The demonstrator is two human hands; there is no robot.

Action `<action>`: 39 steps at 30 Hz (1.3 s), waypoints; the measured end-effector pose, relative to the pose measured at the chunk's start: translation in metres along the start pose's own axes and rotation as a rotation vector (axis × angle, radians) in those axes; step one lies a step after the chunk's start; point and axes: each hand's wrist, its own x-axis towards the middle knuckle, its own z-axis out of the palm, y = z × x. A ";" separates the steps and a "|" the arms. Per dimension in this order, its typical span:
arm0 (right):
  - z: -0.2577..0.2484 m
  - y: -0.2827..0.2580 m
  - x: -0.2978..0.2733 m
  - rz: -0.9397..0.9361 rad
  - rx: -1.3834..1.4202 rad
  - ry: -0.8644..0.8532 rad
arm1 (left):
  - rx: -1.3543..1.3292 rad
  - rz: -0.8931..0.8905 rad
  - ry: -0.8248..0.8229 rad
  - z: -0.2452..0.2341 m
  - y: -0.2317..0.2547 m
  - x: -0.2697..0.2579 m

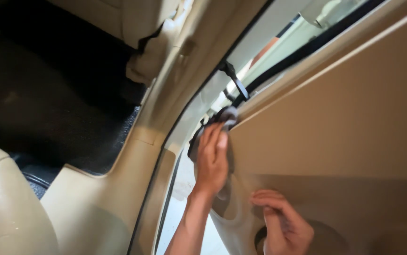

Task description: Cleaning the interior panels of a car door using a cleaning spray and a cloth.

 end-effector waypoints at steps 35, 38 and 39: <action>0.126 0.089 -0.055 0.699 -0.077 -0.241 | -0.522 -1.278 0.309 -0.122 -0.129 -0.099; 0.150 0.079 -0.042 0.936 -0.005 -0.243 | -0.798 -1.414 0.182 -0.152 -0.119 -0.099; 0.149 0.076 -0.040 0.940 0.001 -0.242 | -0.791 -1.416 0.184 -0.156 -0.120 -0.101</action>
